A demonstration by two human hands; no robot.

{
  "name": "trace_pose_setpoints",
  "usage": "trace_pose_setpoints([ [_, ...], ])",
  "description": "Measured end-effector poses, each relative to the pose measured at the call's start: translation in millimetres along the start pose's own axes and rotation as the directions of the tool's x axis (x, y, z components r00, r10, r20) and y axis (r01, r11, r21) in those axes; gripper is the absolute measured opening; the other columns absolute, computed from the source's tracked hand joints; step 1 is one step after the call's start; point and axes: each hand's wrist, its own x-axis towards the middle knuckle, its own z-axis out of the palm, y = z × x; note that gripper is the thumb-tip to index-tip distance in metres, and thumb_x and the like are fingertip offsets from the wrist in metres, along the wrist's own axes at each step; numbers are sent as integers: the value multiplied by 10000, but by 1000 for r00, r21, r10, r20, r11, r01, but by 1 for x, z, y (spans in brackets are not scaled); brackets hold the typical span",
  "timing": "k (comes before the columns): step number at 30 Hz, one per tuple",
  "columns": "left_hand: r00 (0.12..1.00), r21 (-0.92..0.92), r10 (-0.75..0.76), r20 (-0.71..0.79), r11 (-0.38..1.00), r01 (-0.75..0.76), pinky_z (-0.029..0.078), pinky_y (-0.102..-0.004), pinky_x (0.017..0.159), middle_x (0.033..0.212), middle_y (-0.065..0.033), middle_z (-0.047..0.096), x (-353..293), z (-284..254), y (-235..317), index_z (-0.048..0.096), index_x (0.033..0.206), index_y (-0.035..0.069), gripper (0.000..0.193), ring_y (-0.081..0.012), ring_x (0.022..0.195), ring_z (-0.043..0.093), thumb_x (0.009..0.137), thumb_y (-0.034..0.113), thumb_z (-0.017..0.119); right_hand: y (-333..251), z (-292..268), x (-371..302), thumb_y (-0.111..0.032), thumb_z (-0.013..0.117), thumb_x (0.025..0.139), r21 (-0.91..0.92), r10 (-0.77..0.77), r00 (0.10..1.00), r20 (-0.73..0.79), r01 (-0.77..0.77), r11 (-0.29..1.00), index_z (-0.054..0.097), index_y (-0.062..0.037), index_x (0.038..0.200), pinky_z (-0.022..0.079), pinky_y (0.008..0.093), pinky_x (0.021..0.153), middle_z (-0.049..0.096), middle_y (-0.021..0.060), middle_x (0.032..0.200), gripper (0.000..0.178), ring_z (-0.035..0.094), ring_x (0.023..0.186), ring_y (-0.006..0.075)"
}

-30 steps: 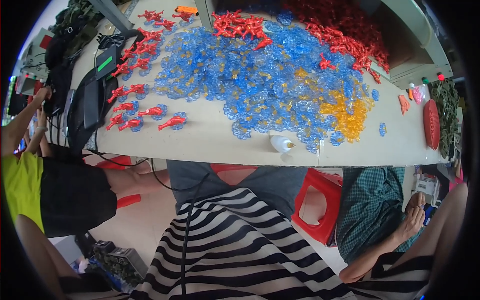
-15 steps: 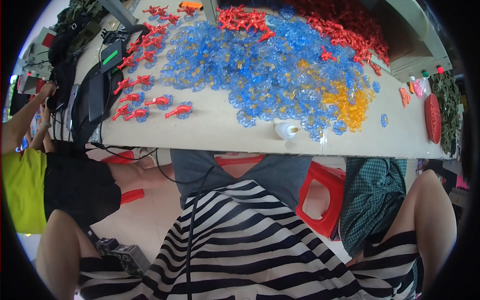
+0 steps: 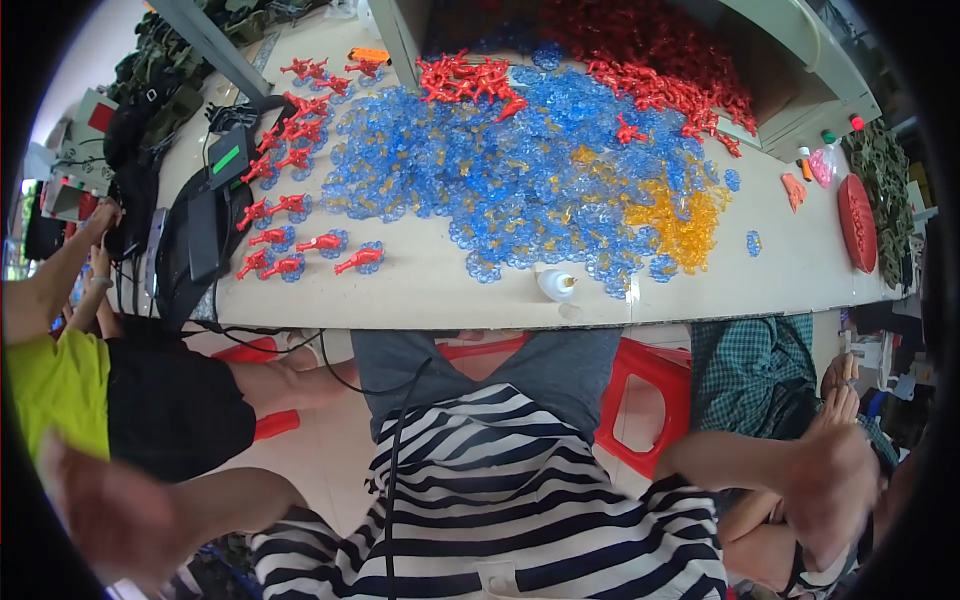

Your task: The person applies glue from a bottle onto plastic figurines and attaches them onto plastic bases by hand.

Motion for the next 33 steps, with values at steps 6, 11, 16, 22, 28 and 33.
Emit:
trace_pose_setpoints([
  [6,850,-141,-435,298,860,490,406,-361,837,925,-114,565,-64,52,-57,553,1059,-30,187,-205,863,500,950,73,442,49,50,-61,-103,735,658,127,541,824,-169,-526,841,669,-20,701,368,291,496,612,62,654,115,515,553,182],
  [11,795,124,-572,201,820,559,470,-264,728,864,-120,606,-99,86,-68,572,1001,-54,130,-159,773,577,894,-39,501,56,60,-68,-57,753,591,120,626,735,-261,-619,776,694,3,708,420,290,508,634,89,636,144,547,538,191],
  [16,752,253,-625,207,777,576,468,-232,742,869,-96,624,-126,113,-86,603,1006,-58,140,-137,802,596,879,-34,550,66,70,-66,-43,753,578,153,700,685,-201,-684,714,703,6,717,435,267,506,640,97,638,156,575,563,200],
  [22,854,452,-422,305,853,260,475,-256,739,907,-116,636,-160,121,-130,625,992,-51,159,-157,817,596,845,-68,568,72,88,-91,-28,716,710,299,799,575,176,-805,513,700,5,839,481,296,621,666,93,794,134,607,696,209],
  [28,854,475,-390,345,857,199,467,-263,715,889,-115,646,-162,131,-146,637,976,-37,155,-164,790,593,836,-68,577,92,138,-146,-119,630,817,38,848,240,472,-967,252,669,-22,928,479,338,680,648,104,831,153,617,764,266],
  [33,820,485,-443,361,841,241,460,-249,691,877,-107,647,-165,132,-153,642,976,-30,153,-152,766,593,843,-60,571,103,150,-162,-161,610,825,-87,884,208,419,-960,267,668,-16,906,473,358,663,629,118,803,176,609,739,287],
])
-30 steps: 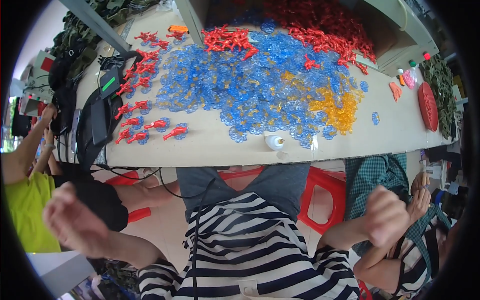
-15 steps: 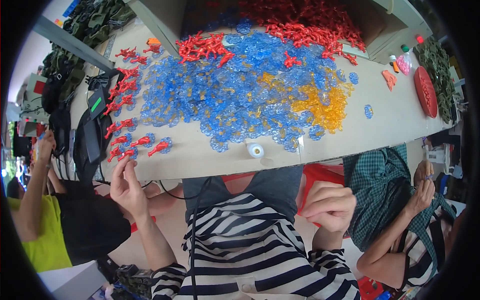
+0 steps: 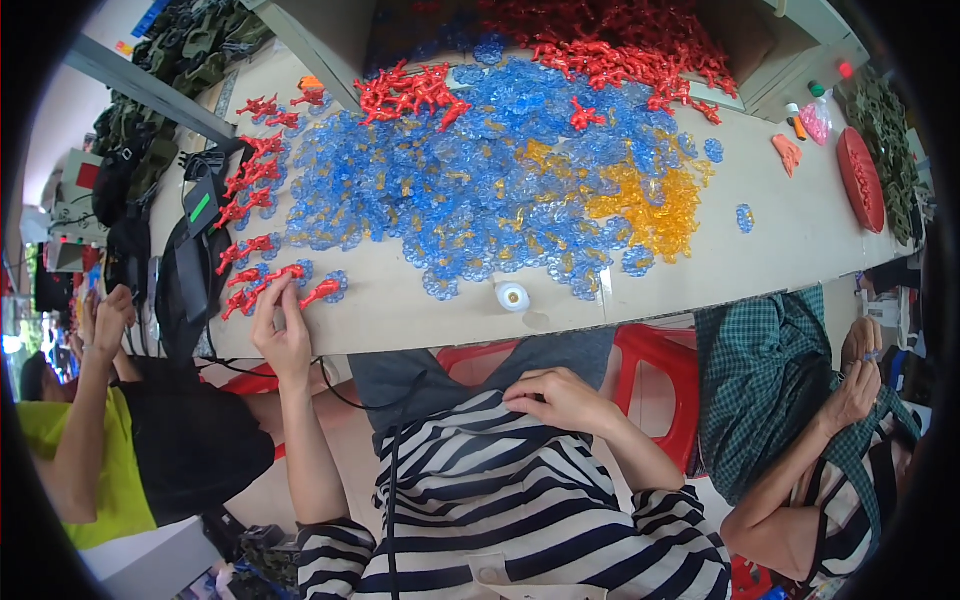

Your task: The person applies glue from a bottle onto plastic figurines and attaches them onto plastic bases by hand.

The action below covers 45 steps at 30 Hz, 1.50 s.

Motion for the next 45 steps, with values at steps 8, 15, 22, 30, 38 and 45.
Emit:
trace_pose_setpoints([
  [8,1000,-25,-16,26,1000,17,467,-250,672,858,-108,643,-1,0,-4,639,957,-35,133,-146,742,597,845,-54,571,3,3,1,-163,606,822,-16,-25,1000,-4,25,1000,668,-9,885,467,374,671,631,128,809,178,604,742,303],
  [15,999,25,17,49,1000,-19,479,-263,691,857,-119,647,-1,2,-5,638,946,-36,137,-172,766,613,831,-67,572,5,5,-3,-163,596,824,-20,-27,999,-39,27,999,669,-14,886,468,381,686,634,128,825,177,606,764,306],
  [22,998,61,46,50,997,-49,478,-278,711,873,-128,651,-2,3,-6,639,954,-34,155,-193,794,613,822,-77,571,6,4,-3,-169,617,826,-41,-19,1000,-23,18,999,674,-11,926,483,368,727,645,132,866,195,619,799,311],
  [30,997,77,57,49,995,-61,472,-285,717,870,-138,648,-1,5,-5,639,953,-42,150,-203,781,608,816,-68,587,8,5,-3,-171,608,831,-44,-14,999,-40,12,999,674,-15,922,483,376,737,643,133,883,192,617,807,313],
  [38,998,119,31,62,992,-38,469,-294,718,857,-139,645,-2,4,-5,638,951,-42,147,-209,767,603,814,-66,590,14,10,-2,-152,603,833,-11,-4,1000,-29,3,1000,675,-8,903,490,369,741,651,132,897,175,627,817,299],
  [45,992,140,42,115,988,-58,464,-281,768,934,-114,657,-4,1,-12,629,1031,-29,190,-174,832,609,847,-20,582,15,9,-1,-146,599,835,-10,3,1000,-14,-3,1000,674,-4,914,489,367,742,651,137,901,179,627,813,302],
])
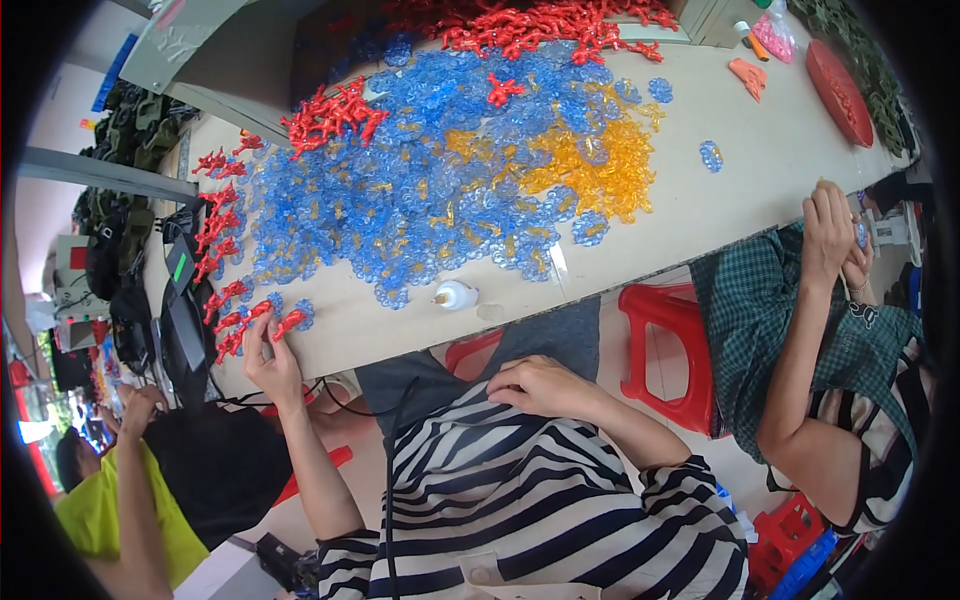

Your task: The person applies glue from a bottle onto plastic figurines and attaches them onto plastic bases by hand.

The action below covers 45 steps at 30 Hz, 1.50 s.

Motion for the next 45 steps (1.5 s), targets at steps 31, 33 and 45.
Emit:
trace_pose_setpoints([
  [31,998,-23,-15,-58,1000,14,466,-305,722,856,-134,644,1,-2,13,651,974,-21,168,-218,772,603,816,-36,597,4,9,-9,-171,585,822,8,21,997,-70,-20,1000,668,-22,891,459,406,760,631,144,855,184,599,848,337],
  [33,991,-1,46,-122,999,-47,473,-293,696,846,-133,650,2,-1,8,658,961,-10,171,-207,761,611,802,-46,605,-8,11,-12,-175,582,825,-30,19,999,-42,-20,999,668,-23,892,459,407,761,630,143,852,187,599,847,336],
  [45,971,-62,157,-180,983,-170,453,-284,583,748,-111,630,2,-8,10,663,911,15,179,-201,640,586,756,-64,619,-24,-63,-47,22,608,791,-677,-647,207,-734,-151,720,639,16,973,440,340,808,601,130,916,185,564,902,271],
])
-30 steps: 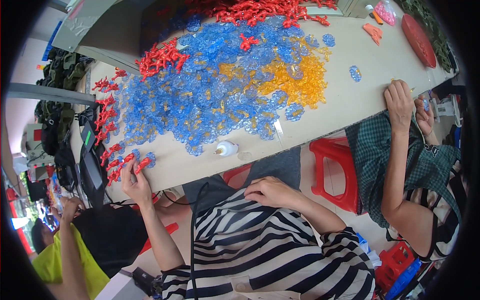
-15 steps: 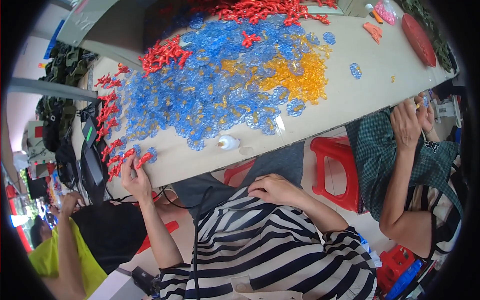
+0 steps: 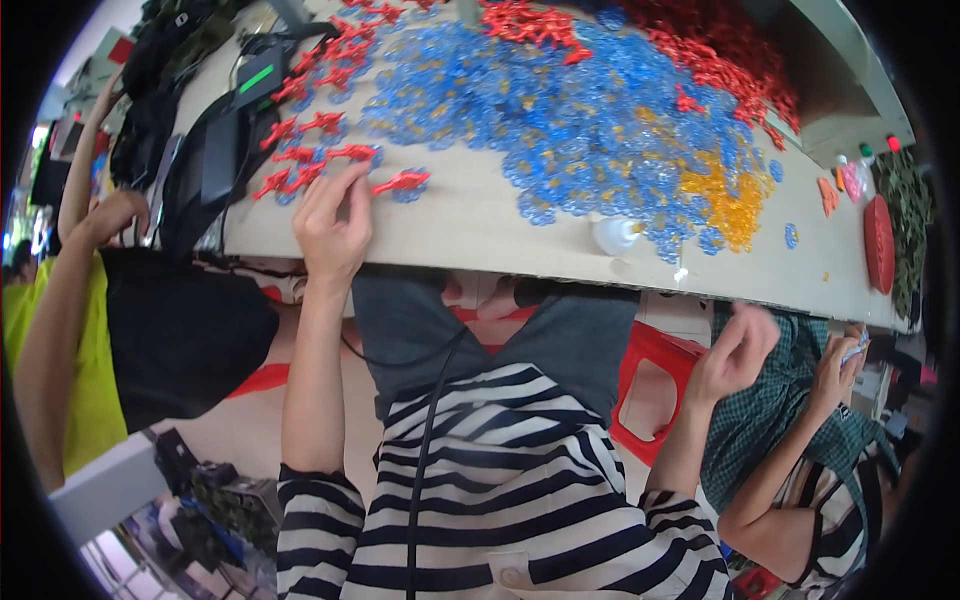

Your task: The person applies glue from a bottle onto plastic figurines and attaches them onto plastic bases by hand.

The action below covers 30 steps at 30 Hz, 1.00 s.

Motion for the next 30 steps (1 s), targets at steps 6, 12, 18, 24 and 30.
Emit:
trace_pose_setpoints([
  [6,992,-53,-122,-21,991,120,454,-283,561,704,-100,617,-5,4,-5,664,905,18,189,-193,596,573,746,-72,616,14,66,27,-33,615,828,-133,-21,999,39,26,991,629,-30,1071,416,336,825,520,142,1142,243,504,1041,265],
  [12,991,-45,-135,12,990,135,447,-272,543,693,-92,608,2,3,2,662,902,9,170,-177,586,561,758,-68,616,19,69,24,-45,633,813,-107,13,1000,-2,-13,994,671,-42,976,427,329,801,558,126,1080,167,544,954,246],
  [18,992,-31,-124,27,992,125,435,-255,531,704,-82,614,2,6,0,665,911,14,168,-154,588,560,768,-61,618,18,72,26,-16,637,786,-121,35,999,-10,-36,992,686,-40,908,450,328,763,596,118,969,133,565,878,246],
  [24,993,-14,-121,13,993,121,439,-255,528,745,-93,635,1,7,-2,670,926,15,166,-159,601,572,782,-48,617,16,75,29,17,632,770,-80,36,999,8,-35,996,674,-22,867,460,318,729,611,103,899,112,571,825,240],
  [30,991,-28,-130,-29,991,129,445,-257,531,740,-99,630,3,7,-2,670,920,14,165,-172,614,580,776,-48,619,13,72,34,16,631,773,-105,43,996,83,-34,994,662,-12,840,457,324,731,617,91,867,79,563,820,237],
])
